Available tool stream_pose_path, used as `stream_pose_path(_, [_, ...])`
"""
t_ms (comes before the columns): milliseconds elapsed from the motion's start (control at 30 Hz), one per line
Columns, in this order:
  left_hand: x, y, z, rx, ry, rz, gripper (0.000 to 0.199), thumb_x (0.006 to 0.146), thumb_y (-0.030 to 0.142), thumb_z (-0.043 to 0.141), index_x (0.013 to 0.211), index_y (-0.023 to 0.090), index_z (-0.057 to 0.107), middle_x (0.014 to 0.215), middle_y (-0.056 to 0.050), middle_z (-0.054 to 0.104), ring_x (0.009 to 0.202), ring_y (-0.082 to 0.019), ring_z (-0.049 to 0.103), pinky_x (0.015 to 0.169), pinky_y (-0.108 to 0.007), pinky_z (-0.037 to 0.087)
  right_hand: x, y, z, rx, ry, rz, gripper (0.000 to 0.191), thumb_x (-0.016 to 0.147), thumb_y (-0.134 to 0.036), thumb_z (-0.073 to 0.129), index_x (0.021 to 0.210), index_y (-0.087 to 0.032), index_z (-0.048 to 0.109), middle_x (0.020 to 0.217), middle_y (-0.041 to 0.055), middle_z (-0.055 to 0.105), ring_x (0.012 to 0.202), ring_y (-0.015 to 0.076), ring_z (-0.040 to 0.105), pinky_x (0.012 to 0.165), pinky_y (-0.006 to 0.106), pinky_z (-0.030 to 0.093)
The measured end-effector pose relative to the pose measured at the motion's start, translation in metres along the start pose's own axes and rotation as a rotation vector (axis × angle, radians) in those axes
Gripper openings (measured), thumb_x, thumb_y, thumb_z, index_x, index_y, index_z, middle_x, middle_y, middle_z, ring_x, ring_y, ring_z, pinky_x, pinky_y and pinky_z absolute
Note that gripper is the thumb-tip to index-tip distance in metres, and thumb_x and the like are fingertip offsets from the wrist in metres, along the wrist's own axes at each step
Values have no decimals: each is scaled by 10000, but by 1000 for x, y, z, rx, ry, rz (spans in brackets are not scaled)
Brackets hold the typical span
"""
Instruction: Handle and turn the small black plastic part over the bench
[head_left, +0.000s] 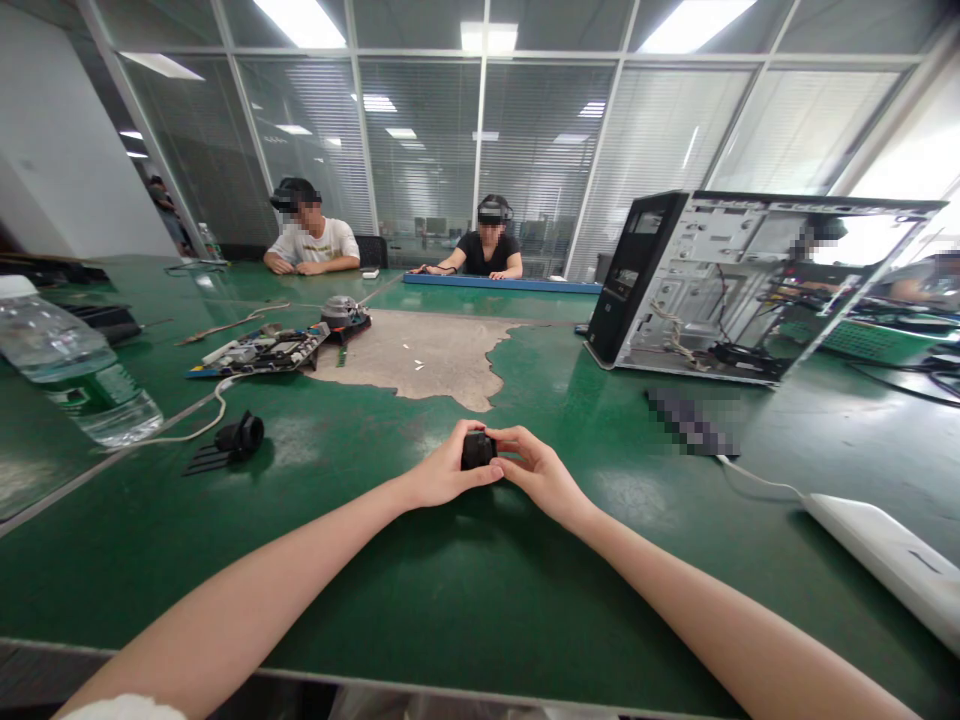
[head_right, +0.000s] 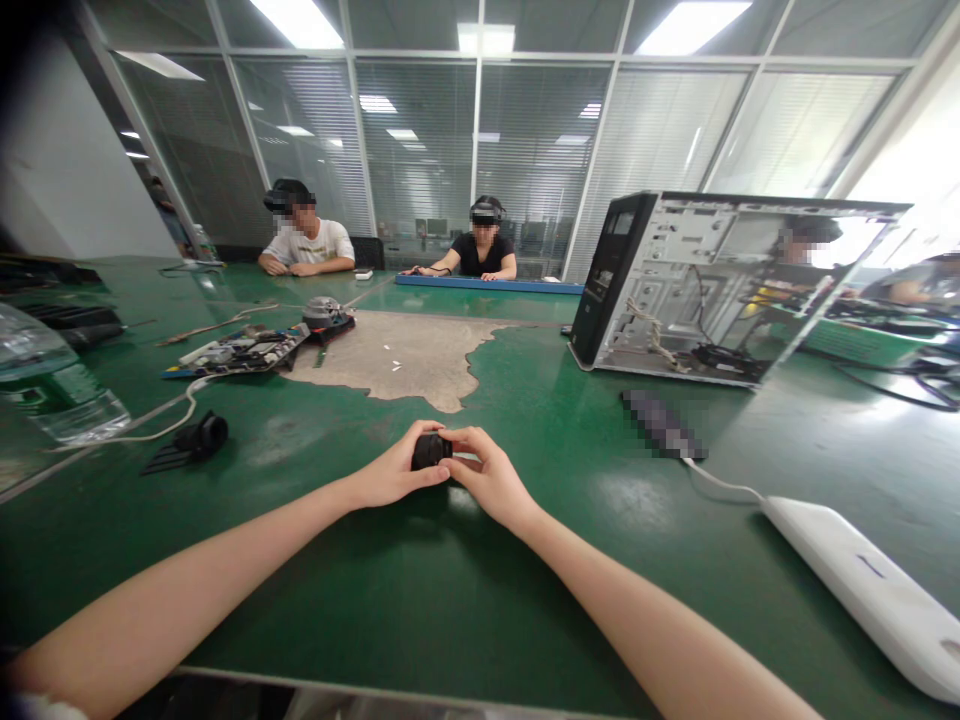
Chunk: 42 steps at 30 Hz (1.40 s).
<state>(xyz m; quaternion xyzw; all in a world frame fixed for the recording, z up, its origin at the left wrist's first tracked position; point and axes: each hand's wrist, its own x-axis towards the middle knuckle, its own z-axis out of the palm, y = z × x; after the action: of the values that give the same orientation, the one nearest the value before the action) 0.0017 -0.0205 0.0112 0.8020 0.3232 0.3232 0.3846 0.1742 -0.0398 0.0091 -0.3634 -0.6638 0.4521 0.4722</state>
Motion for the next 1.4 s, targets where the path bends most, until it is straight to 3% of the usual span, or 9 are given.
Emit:
stream_pose_path(100, [0, 0, -2, -33, -26, -29, 581, 743, 418, 560, 1187, 188, 264, 1104, -80, 444, 988, -199, 488, 840, -358, 410, -1, 1, 0, 5, 0, -22, 296, 706, -232, 603, 999, -244, 568, 1008, 24, 541, 979, 166, 535, 856, 330, 460])
stream_pose_path(233, [0, 3, -5, -59, -81, -32, 865, 591, 366, 710, 1257, 215, 178, 1161, -91, 447, 1037, -223, 488, 892, -389, 383, -1, 1, 2, -12, 19, -26, 295, 706, -233, 604, 998, -244, 568, 986, 25, 536, 962, 167, 538, 842, 330, 476])
stream_pose_path(300, [0, 4, -6, -50, -78, -14, 910, 569, 320, 726, 1276, 227, 160, 1183, -93, 443, 1051, -228, 489, 914, -397, 365, -1, 0, 3, -20, 22, -16, 297, 709, -232, 600, 1004, -240, 563, 983, 27, 538, 960, 169, 537, 829, 327, 481])
stream_pose_path(467, [0, 4, -4, -24, -25, -24, 822, 632, 294, 676, 1282, 223, 176, 1127, -85, 487, 999, -218, 525, 887, -394, 383, 1, -1, 3, -23, 25, 23, 289, 719, -225, 584, 1006, -218, 555, 1000, 38, 557, 952, 168, 542, 825, 327, 471])
stream_pose_path(700, [-3, 4, -8, 90, 11, -72, 901, 611, 389, 679, 1311, 210, 141, 1182, -128, 444, 1060, -260, 474, 894, -447, 358, 1, -3, 5, -26, 39, 52, 299, 695, -256, 610, 987, -207, 566, 985, 41, 585, 932, 172, 552, 809, 324, 471])
stream_pose_path(867, [-1, 6, -12, 126, -75, -69, 858, 630, 367, 664, 1312, 188, 175, 1200, -124, 463, 1078, -252, 476, 915, -407, 357, 2, -1, 7, -21, 32, 63, 289, 698, -254, 606, 980, -207, 565, 974, 37, 597, 905, 168, 566, 809, 326, 470])
stream_pose_path(1100, [1, 2, -11, 313, 59, 14, 795, 599, 401, 682, 1270, 194, 310, 1270, -103, 422, 1145, -256, 417, 966, -388, 319, 4, 5, 7, 0, 59, 72, 297, 697, -275, 608, 981, -202, 567, 953, 37, 616, 855, 163, 584, 804, 335, 471])
stream_pose_path(1400, [1, 2, -6, 332, 34, 132, 586, 715, 287, 582, 1251, 245, 351, 1224, -45, 466, 1109, -194, 444, 957, -333, 342, 4, 11, 5, 51, 60, 59, 277, 696, -272, 613, 960, -206, 564, 941, 26, 609, 869, 152, 580, 812, 314, 457])
